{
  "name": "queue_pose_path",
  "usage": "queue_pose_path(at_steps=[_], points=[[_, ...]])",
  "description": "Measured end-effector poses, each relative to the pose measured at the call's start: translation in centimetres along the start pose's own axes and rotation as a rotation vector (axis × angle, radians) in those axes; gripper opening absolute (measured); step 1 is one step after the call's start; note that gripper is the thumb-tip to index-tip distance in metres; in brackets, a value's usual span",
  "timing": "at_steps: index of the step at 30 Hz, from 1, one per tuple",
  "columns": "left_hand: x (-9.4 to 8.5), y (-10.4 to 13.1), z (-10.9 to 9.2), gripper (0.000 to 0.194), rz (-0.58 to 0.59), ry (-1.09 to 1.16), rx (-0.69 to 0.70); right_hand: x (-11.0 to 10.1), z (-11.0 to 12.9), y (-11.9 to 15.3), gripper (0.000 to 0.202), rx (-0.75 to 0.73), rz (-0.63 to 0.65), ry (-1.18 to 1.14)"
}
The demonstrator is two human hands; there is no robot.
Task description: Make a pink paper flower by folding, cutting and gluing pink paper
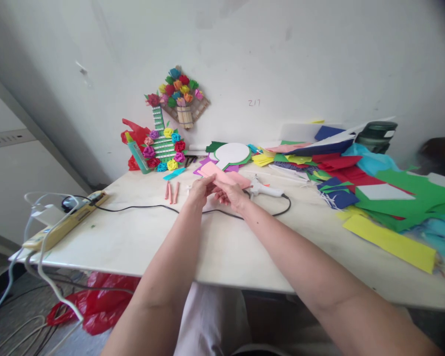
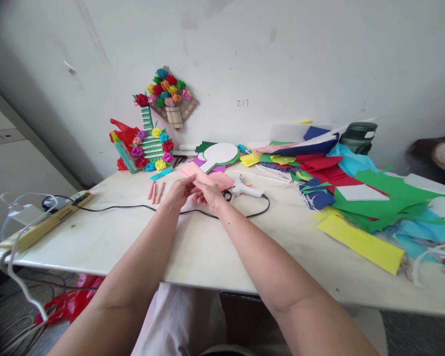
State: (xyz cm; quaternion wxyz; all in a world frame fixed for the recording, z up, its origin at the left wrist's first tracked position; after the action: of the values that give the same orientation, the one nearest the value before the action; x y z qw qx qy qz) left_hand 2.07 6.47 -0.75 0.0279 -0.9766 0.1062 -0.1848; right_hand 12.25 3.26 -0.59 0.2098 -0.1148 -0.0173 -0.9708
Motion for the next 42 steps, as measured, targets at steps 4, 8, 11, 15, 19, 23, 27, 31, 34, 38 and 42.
queue_pose_path(at_steps=[4,8,11,15,19,23,27,31,34,38,42], points=[[-0.3,0.1,-0.2,0.026,-0.033,-0.010,0.010,-0.1,-0.2,-0.1,0.039,0.038,0.023,0.013],[-0.4,0.3,-0.5,0.025,-0.072,-0.009,0.010,0.0,-0.6,-0.4,0.042,0.071,0.070,0.006],[-0.5,0.4,-0.7,0.023,-0.097,0.015,0.017,0.0,-0.8,-0.6,0.042,0.090,0.109,-0.002],[-0.6,0.4,-0.9,0.023,-0.110,0.052,0.040,0.0,-1.0,-0.7,0.041,0.086,0.148,-0.013],[-1.0,0.4,-1.3,0.021,-0.130,0.091,0.103,0.1,-1.3,-0.7,0.038,0.099,0.172,-0.006],[-1.3,0.3,-1.4,0.022,-0.142,0.087,0.126,0.2,-1.4,-0.7,0.038,0.109,0.174,-0.016],[-1.4,0.1,-1.3,0.020,-0.112,0.084,0.130,0.1,-1.1,-0.5,0.039,0.082,0.112,-0.015],[-1.5,0.1,-1.5,0.018,-0.096,0.089,0.147,-0.2,-0.9,-0.3,0.032,0.051,0.038,-0.001],[-2.1,0.1,-1.9,0.016,-0.138,0.107,0.197,-0.2,-1.1,-0.5,0.031,0.048,0.041,0.011],[-3.1,0.0,-2.2,0.010,-0.202,0.125,0.243,0.0,-1.3,-0.6,0.030,0.071,0.064,0.007],[-3.9,0.0,-2.5,0.013,-0.277,0.134,0.277,0.2,-1.2,-0.4,0.028,0.077,0.048,-0.002]])
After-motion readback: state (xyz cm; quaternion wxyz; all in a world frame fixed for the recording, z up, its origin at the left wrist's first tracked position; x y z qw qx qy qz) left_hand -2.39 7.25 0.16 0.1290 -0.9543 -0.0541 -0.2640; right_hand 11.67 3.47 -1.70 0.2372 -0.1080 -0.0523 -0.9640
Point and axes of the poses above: each hand's wrist, its own y-axis away from the middle knuckle, its own x-axis out of the palm, z = x × y, the point moved 6 cm from there along -y, towards the middle knuckle, and after that the axes turned 10 degrees about z, right-handed, at the moved point
